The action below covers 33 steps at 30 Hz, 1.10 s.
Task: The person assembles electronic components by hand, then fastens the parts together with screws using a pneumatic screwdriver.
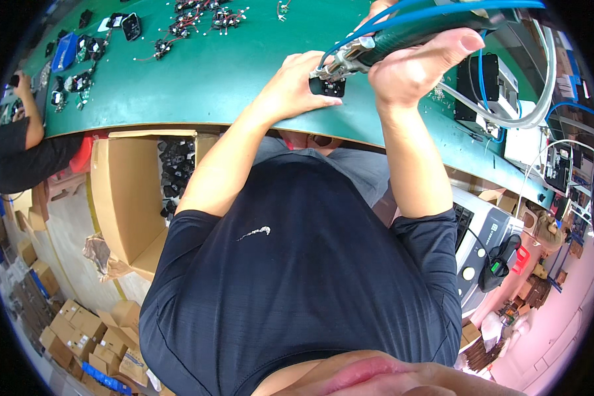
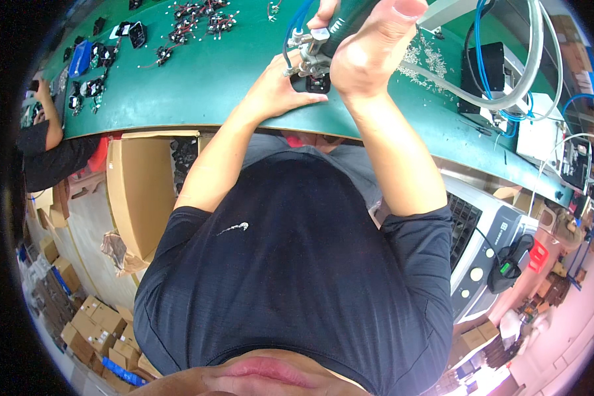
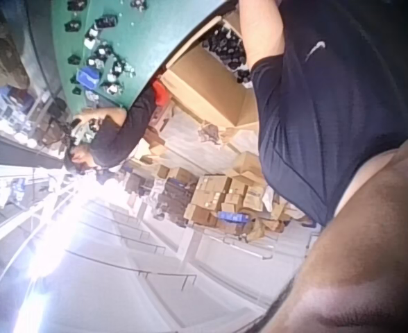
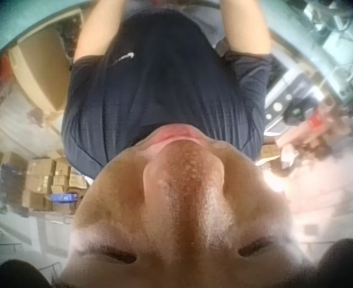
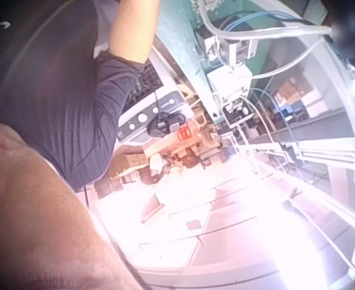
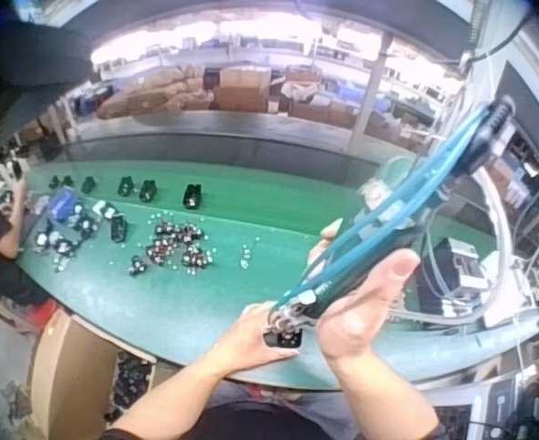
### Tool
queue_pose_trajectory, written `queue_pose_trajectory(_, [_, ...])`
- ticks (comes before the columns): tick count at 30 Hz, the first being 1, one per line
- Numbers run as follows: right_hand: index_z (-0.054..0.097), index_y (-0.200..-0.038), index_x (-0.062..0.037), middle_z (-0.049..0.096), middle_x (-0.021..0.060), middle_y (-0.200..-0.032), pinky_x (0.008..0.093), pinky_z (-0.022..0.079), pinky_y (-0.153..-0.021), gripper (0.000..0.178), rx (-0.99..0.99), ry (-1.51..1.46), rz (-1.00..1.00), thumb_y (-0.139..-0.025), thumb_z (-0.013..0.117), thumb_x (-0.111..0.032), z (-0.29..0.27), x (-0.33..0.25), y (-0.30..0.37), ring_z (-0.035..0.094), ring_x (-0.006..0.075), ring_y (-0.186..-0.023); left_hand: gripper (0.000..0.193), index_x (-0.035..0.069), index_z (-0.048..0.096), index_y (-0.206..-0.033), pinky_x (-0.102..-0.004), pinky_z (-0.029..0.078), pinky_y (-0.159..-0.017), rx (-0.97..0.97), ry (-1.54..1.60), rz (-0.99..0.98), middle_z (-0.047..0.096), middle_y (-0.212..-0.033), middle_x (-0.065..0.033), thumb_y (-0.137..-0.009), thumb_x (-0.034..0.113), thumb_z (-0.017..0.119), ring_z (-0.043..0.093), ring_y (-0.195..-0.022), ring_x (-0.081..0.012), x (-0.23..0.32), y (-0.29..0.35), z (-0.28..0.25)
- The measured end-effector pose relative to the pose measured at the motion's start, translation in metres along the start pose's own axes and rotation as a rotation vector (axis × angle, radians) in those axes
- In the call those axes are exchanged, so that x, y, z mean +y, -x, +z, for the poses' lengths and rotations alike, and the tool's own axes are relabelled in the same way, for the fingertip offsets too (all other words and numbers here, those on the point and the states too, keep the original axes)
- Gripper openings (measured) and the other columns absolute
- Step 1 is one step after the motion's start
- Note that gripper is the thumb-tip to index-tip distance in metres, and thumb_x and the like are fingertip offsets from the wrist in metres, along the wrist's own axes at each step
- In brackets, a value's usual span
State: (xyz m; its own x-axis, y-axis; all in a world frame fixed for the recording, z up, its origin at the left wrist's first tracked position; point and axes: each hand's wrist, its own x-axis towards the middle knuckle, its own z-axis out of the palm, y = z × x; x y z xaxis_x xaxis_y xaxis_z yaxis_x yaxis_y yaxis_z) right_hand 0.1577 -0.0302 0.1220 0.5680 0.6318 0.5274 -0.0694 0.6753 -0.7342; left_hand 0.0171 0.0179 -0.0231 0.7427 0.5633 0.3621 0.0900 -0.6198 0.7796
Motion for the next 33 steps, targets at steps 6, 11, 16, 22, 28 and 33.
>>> queue_pose_trajectory(6, [0.049,-0.136,-0.0069,0.063,0.0082,-0.098,0.0273,0.051,-0.065,0.083,0.026,-0.154,0.006,-0.098,0.037,-0.079,0.030,-0.029,-0.015,0.061,0.0147,-0.073,0.075,0.007,0.059,-0.133,-0.0465,0.045,-0.104,-0.130,0.095,-0.101,0.062,-0.127,-0.0175,-0.070,0.031,0.092,0.055,-0.123,-0.0390,0.016,-0.013,-0.016])
queue_pose_trajectory(11, [0.052,-0.131,-0.0006,0.066,0.0121,-0.103,0.0288,0.055,-0.062,0.064,-0.173,-0.037,-0.209,-0.108,0.037,-0.059,0.012,-0.107,-0.079,0.066,0.0179,-0.072,0.081,0.010,0.050,-0.145,-0.0483,0.034,-0.119,-0.084,0.132,-0.037,0.054,-0.139,-0.0156,-0.075,0.024,0.088,0.049,-0.134,-0.0378,0.011,-0.034,-0.026])
queue_pose_trajectory(16, [0.040,-0.147,-0.0003,0.065,0.0185,-0.123,0.0346,0.056,-0.074,0.054,0.019,0.498,-0.249,-0.110,0.046,-0.040,-0.009,-0.098,-0.053,0.066,0.0214,-0.086,0.071,0.008,0.055,-0.137,-0.0500,0.040,-0.106,0.169,-0.483,-0.022,0.057,-0.133,-0.0159,-0.072,0.018,0.080,0.052,-0.127,-0.0360,-0.022,-0.139,-0.082])
queue_pose_trajectory(22, [0.043,-0.145,-0.0003,0.059,0.0143,-0.134,0.0301,0.049,-0.088,0.045,0.092,0.481,-0.236,-0.107,0.055,-0.022,-0.033,-0.058,0.006,0.057,0.0157,-0.097,0.061,0.002,0.056,-0.134,-0.0530,0.038,-0.108,-0.044,-0.730,-0.380,0.054,-0.137,-0.0193,-0.077,0.011,0.077,0.050,-0.135,-0.0355,-0.099,-0.190,-0.109])
queue_pose_trajectory(28, [0.043,-0.143,0.0025,0.056,0.0141,-0.129,0.0331,0.045,-0.101,0.045,0.117,0.795,-0.188,-0.107,0.058,-0.019,-0.039,-0.094,-0.012,0.056,0.0195,-0.114,0.042,0.012,0.068,-0.128,-0.0450,0.051,-0.103,0.318,-0.782,0.029,0.066,-0.133,-0.0096,-0.087,0.017,0.073,0.061,-0.125,-0.0309,-0.047,-0.127,-0.181])
queue_pose_trajectory(33, [0.060,-0.122,0.0014,0.065,0.0153,-0.113,0.0431,0.049,-0.097,0.034,-0.274,0.966,-0.803,-0.089,0.067,-0.003,0.012,-0.097,-0.001,0.062,0.0313,-0.110,0.061,0.028,0.054,-0.148,-0.0541,0.041,-0.111,0.382,-0.938,-0.423,0.050,-0.152,-0.0057,-0.092,0.008,0.067,0.048,-0.139,-0.0327,-0.135,-0.003,-0.310])
